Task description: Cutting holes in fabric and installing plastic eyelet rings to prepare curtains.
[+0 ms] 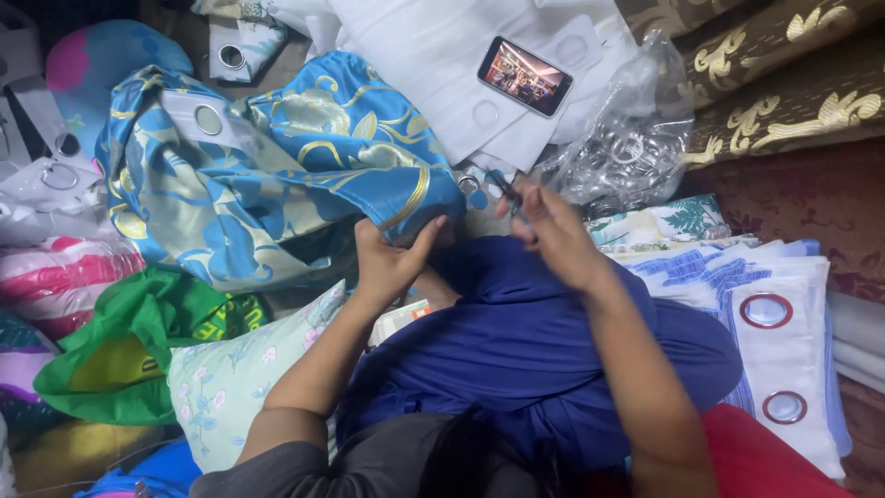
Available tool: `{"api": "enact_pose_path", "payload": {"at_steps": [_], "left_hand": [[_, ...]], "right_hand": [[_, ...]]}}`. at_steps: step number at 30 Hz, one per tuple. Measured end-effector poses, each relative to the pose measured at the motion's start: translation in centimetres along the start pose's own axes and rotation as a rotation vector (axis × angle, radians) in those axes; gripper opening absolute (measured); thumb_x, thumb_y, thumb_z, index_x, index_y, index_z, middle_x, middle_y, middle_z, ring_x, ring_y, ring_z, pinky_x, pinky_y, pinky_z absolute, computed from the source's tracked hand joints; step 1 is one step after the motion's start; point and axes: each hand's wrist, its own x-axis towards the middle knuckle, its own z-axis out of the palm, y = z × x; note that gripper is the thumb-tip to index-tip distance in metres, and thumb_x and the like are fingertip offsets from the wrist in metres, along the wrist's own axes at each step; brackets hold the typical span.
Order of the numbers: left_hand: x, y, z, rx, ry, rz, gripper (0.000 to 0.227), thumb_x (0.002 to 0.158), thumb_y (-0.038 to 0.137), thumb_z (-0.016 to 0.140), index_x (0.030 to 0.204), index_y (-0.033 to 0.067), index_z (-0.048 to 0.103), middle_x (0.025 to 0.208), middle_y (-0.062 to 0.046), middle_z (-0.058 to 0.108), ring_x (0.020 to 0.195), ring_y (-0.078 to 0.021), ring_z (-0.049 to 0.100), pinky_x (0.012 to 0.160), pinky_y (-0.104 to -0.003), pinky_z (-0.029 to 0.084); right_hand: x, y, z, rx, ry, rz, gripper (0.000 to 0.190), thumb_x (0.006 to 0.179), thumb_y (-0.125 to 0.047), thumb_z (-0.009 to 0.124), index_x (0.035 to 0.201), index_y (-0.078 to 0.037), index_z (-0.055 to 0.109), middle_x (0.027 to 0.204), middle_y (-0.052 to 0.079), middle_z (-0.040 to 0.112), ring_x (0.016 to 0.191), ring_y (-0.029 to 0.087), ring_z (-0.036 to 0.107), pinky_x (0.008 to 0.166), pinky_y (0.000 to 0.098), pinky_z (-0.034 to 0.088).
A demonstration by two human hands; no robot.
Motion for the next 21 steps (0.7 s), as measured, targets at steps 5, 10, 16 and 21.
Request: {"api": "enact_pose_path", "payload": {"at_steps": [5, 10, 16, 21], "left_hand": [[-1.1, -0.4, 0.5, 0.04, -0.044, 0.171, 0.012, 0.071, 0.001, 0.077, 0.081, -0.0006, 0.07, 0.064, -0.015, 0.067, 0.056, -0.0278, 0.066, 0.05, -0.031, 0.047], [-2.1, -0.7, 1.2, 0.103, -0.094, 0.225, 0.013, 0.072, 0.001, 0.076, 0.084, 0.0015, 0.072, 0.069, -0.014, 0.069, 0.06, -0.0346, 0.067, 0.052, -0.033, 0.05], [-3.0, -1.4, 1.2, 0.142, -0.087, 0.252, 0.014, 0.071, 0.0, 0.076, 0.084, 0.0018, 0.072, 0.069, -0.014, 0.069, 0.061, -0.0362, 0.067, 0.051, -0.034, 0.051], [-3.2, -1.8, 1.3, 0.128, -0.072, 0.27, 0.014, 0.071, 0.0, 0.076, 0.085, 0.0008, 0.072, 0.07, -0.015, 0.069, 0.062, -0.0372, 0.067, 0.052, -0.034, 0.051]], "right_hand": [[-3.4, 1.2, 4.6, 0.665, -0.032, 0.202, 0.047, 0.098, -0.037, 0.041, 0.085, 0.003, 0.061, 0.048, 0.0, 0.034, 0.037, 0.004, 0.027, 0.033, 0.016, 0.024], [-5.1, 2.9, 5.8, 0.59, 0.005, 0.222, 0.047, 0.1, -0.037, 0.04, 0.081, 0.0, 0.061, 0.048, 0.0, 0.034, 0.037, 0.005, 0.027, 0.034, 0.0171, 0.024], [-4.8, 2.6, 5.8, 0.302, 0.027, 0.206, 0.05, 0.1, -0.044, 0.037, 0.071, -0.009, 0.057, 0.046, 0.0, 0.04, 0.041, 0.009, 0.037, 0.042, 0.0202, 0.033], [-4.9, 1.8, 5.8, 0.231, 0.044, 0.201, 0.052, 0.101, -0.045, 0.036, 0.065, -0.011, 0.052, 0.045, 0.0, 0.042, 0.042, 0.01, 0.04, 0.045, 0.0215, 0.037]]}}
